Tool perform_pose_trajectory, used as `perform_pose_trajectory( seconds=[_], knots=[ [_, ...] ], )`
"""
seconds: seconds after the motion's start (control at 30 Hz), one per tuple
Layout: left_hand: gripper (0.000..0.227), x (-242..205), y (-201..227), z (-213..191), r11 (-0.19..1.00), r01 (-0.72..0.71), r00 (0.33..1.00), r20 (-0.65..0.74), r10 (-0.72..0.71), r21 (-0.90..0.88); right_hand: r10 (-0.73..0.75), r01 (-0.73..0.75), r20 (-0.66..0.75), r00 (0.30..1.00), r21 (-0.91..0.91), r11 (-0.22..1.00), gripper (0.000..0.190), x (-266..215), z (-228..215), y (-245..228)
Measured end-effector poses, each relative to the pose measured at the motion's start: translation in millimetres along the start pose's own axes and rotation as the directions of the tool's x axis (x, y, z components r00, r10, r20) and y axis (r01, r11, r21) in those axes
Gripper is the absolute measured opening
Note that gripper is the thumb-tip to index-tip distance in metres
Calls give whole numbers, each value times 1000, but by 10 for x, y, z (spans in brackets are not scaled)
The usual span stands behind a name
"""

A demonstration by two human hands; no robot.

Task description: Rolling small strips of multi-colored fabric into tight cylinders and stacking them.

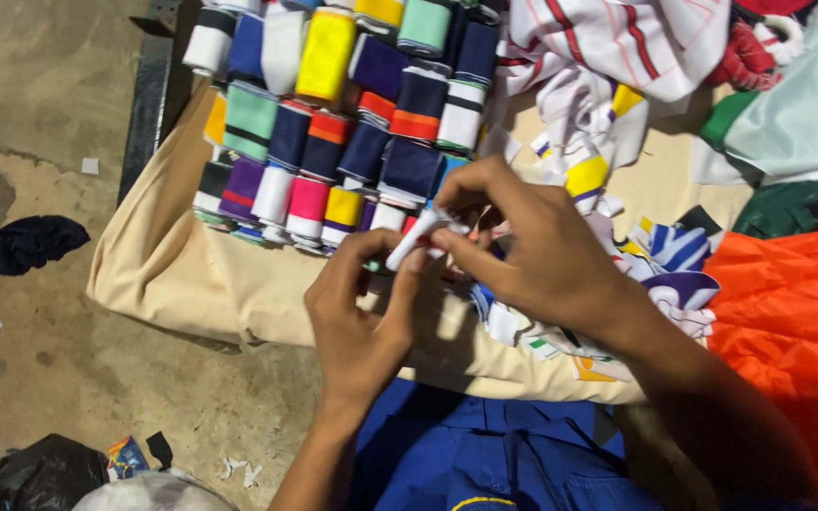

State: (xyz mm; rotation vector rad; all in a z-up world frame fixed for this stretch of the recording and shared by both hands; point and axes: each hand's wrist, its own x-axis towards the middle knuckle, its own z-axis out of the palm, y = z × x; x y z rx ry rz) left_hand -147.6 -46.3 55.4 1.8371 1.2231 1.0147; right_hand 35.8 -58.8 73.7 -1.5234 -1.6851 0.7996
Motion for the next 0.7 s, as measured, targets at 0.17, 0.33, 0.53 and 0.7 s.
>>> perform_pose_trajectory(
  seconds=[0.17, 0.33, 0.53, 0.7],
  knots=[
    [16, -185, -206, -193, 989, 115, 990, -95, -107, 91, 27, -7, 159, 987, -129, 992, 21, 263, 274, -7],
    [21, -285, -440, -195, 976, -56, 995, -64, 70, 210, 65, 54, 270, 961, -414, 909, 22, 379, 417, -55],
    [25, -240, -503, -121, 889, -226, 972, 37, 231, 399, -203, 286, 202, 958, -695, 660, 15, 293, 552, -45],
    [32, -266, -579, -76, 864, -214, 971, 5, 238, 456, -344, 320, 104, 933, -678, 662, 14, 265, 608, 113]
  ],
)
